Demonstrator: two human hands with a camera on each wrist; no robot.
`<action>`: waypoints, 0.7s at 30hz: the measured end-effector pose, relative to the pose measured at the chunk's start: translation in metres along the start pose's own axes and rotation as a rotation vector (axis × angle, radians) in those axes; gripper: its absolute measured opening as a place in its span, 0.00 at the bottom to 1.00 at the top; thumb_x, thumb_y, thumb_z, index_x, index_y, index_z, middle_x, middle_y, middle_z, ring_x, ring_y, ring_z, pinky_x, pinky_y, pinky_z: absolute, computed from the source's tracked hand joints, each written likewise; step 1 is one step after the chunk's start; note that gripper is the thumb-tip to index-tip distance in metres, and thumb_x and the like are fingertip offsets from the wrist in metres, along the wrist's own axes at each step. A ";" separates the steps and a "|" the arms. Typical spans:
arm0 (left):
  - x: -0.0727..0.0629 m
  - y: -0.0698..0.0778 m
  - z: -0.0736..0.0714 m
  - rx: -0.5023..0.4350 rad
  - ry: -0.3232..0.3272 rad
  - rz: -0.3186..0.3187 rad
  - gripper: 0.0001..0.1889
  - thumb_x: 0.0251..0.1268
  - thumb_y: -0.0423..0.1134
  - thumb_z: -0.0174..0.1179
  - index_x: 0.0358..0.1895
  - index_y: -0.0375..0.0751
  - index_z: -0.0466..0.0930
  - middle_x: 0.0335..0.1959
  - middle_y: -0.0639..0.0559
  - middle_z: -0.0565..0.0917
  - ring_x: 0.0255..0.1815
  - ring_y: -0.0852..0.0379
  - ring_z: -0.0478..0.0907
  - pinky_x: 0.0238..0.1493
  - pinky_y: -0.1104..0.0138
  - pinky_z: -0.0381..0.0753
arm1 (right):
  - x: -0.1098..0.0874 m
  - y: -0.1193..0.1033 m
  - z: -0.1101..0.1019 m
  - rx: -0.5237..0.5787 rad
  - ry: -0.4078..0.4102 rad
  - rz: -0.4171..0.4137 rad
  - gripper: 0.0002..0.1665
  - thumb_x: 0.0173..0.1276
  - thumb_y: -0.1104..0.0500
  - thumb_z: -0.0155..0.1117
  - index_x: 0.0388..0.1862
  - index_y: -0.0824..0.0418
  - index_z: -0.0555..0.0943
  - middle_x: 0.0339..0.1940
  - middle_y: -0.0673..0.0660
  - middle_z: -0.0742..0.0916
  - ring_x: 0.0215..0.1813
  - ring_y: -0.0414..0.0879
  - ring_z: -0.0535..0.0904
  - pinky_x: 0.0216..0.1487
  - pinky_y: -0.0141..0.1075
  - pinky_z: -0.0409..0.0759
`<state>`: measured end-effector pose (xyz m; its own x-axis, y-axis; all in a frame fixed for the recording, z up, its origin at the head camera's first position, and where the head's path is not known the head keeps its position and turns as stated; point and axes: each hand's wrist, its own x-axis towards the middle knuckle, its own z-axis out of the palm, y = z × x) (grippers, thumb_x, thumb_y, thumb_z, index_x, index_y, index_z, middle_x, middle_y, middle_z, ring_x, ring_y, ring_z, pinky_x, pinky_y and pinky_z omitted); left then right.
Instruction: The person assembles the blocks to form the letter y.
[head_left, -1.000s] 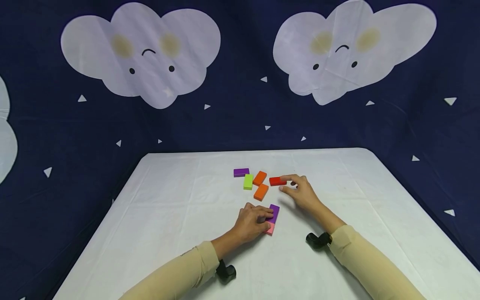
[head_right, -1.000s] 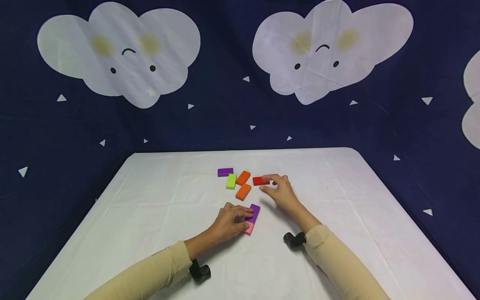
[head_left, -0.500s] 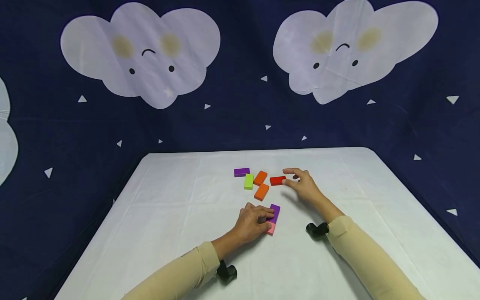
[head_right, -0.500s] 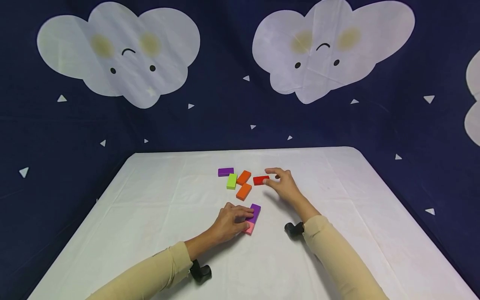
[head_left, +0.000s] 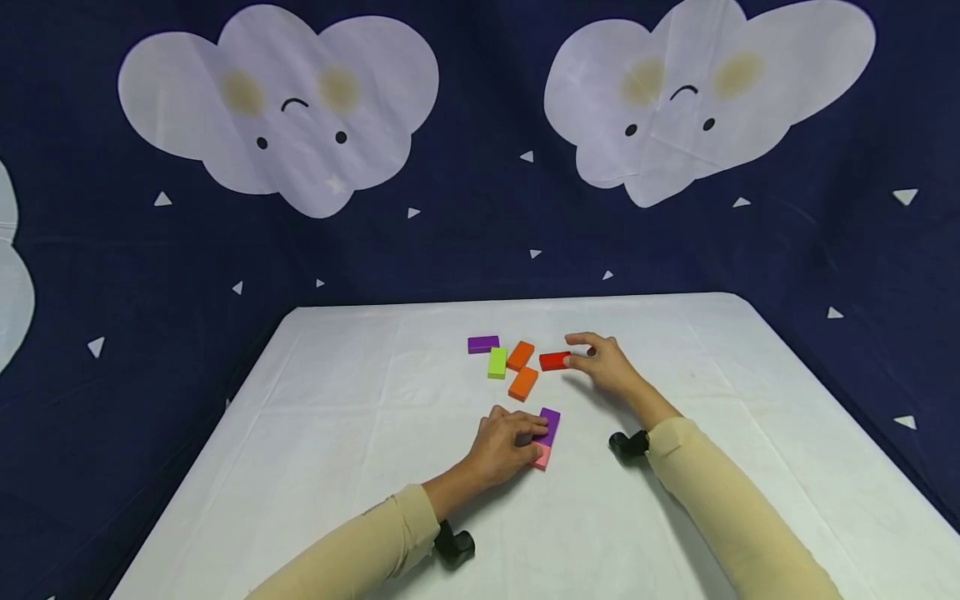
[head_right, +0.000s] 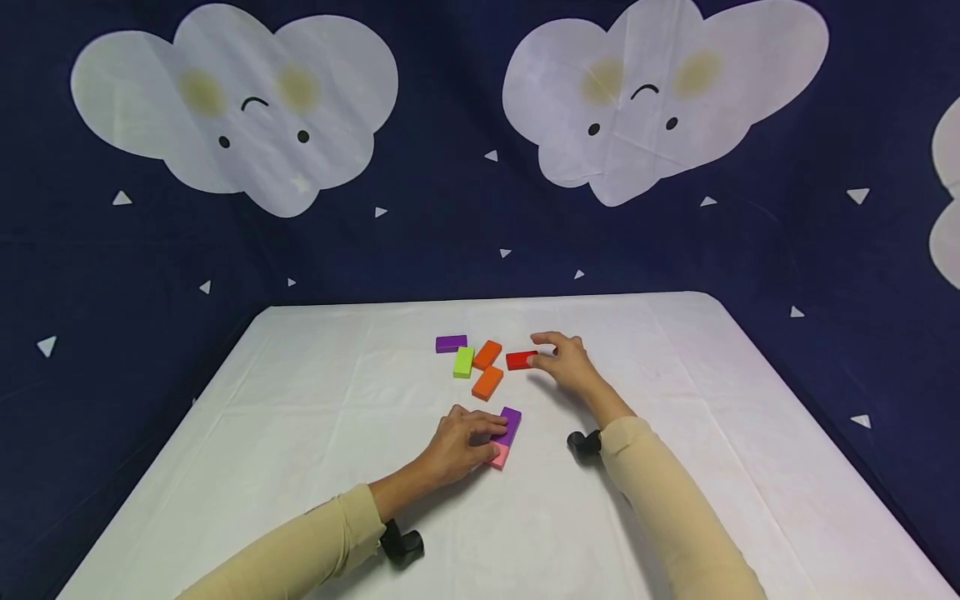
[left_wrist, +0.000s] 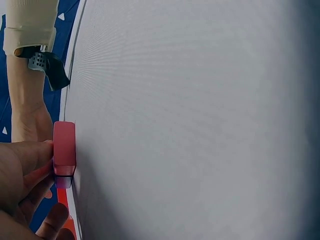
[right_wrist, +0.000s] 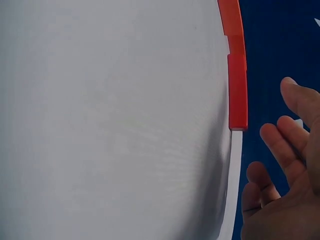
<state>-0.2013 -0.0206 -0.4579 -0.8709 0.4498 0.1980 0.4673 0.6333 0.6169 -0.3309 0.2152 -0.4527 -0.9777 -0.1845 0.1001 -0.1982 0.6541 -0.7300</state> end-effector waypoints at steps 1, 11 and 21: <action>0.000 0.000 0.000 0.001 -0.001 -0.002 0.15 0.54 0.38 0.63 0.48 0.48 0.85 0.53 0.61 0.83 0.46 0.60 0.68 0.47 0.65 0.61 | 0.001 0.001 0.001 -0.003 -0.004 -0.001 0.29 0.60 0.50 0.66 0.60 0.55 0.76 0.49 0.65 0.79 0.50 0.55 0.68 0.39 0.37 0.68; -0.001 0.000 0.000 0.002 -0.009 -0.006 0.15 0.55 0.39 0.64 0.48 0.48 0.85 0.53 0.61 0.83 0.46 0.60 0.68 0.47 0.65 0.61 | 0.010 0.004 0.005 -0.041 -0.029 -0.011 0.28 0.59 0.52 0.67 0.59 0.56 0.77 0.45 0.64 0.79 0.45 0.52 0.67 0.38 0.36 0.66; 0.000 0.000 0.000 -0.006 -0.008 -0.014 0.15 0.55 0.39 0.64 0.48 0.48 0.85 0.53 0.61 0.83 0.46 0.60 0.68 0.48 0.64 0.61 | 0.015 0.004 0.006 -0.100 -0.052 0.004 0.27 0.58 0.53 0.67 0.57 0.54 0.78 0.54 0.61 0.82 0.48 0.53 0.66 0.42 0.38 0.63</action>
<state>-0.2015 -0.0205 -0.4583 -0.8761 0.4458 0.1837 0.4544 0.6357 0.6240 -0.3458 0.2100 -0.4581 -0.9740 -0.2184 0.0602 -0.2031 0.7244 -0.6588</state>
